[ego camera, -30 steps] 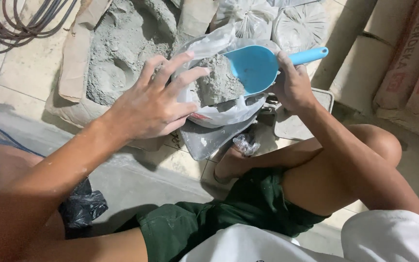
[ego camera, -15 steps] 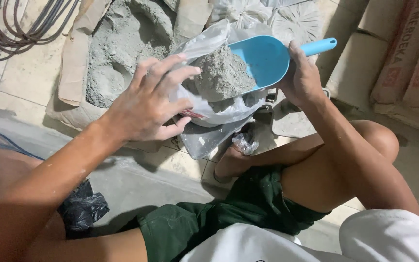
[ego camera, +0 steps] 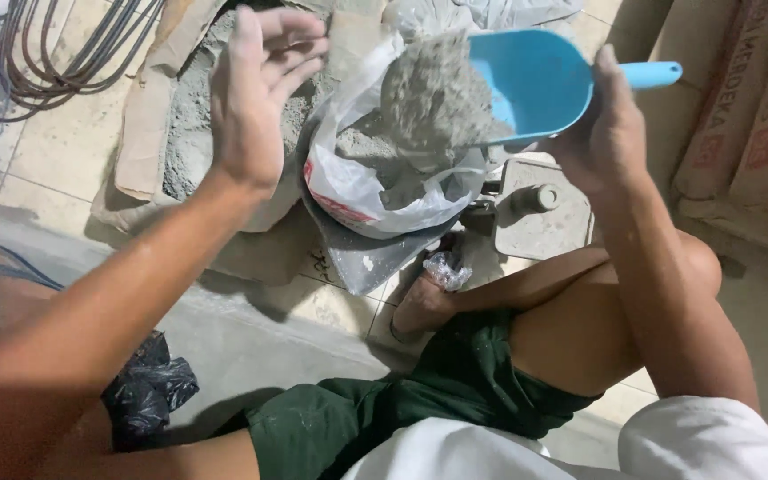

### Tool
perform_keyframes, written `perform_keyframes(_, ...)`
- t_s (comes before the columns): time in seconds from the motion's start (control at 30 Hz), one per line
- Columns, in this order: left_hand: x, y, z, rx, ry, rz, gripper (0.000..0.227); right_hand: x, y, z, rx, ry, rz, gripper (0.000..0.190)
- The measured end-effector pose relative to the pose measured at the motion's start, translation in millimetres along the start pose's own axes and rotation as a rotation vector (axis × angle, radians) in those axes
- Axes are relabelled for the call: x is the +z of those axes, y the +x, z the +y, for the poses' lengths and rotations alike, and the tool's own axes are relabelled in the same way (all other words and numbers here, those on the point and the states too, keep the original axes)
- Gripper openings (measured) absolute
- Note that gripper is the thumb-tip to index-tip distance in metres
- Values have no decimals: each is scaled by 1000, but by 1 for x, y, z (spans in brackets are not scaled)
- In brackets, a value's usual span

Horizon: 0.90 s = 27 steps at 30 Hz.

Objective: Scooping cement powder from a large bag into a smaller plastic bag using a hand scoop

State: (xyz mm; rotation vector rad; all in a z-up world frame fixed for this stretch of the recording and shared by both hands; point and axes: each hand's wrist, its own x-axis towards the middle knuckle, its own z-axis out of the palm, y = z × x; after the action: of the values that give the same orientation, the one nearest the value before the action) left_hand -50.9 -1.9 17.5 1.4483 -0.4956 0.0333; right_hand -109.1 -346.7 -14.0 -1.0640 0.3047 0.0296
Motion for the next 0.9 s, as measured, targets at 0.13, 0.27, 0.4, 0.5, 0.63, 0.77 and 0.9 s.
perform_keyframes(0.13, 13, 10, -22, -146, -291, 65, 67, 8, 1, -19, -58, -98, 19, 60)
perform_keyframes(0.27, 29, 24, -39, -158, -392, 183, 80, 25, 11, -32, -114, -104, -96, 80)
perform_keyframes(0.4, 28, 31, -54, -186, -819, 289, 60, 71, 7, -40, -80, -51, -99, 77)
perform_keyframes(0.5, 13, 33, -71, -25, -966, 277, 48, 102, 17, -33, -84, -1, -95, 90)
perform_keyframes(0.63, -20, 33, -83, 27, -1082, 391, 48, 135, 50, -7, -27, 141, -114, 109)
perform_keyframes(0.77, -72, 26, -113, 170, -1075, 443, 41, 172, 79, 24, -24, 143, -227, 98)
perform_keyframes(0.9, -118, 13, -137, 109, -1093, 633, 56, 197, 121, 52, -20, 91, -261, 90)
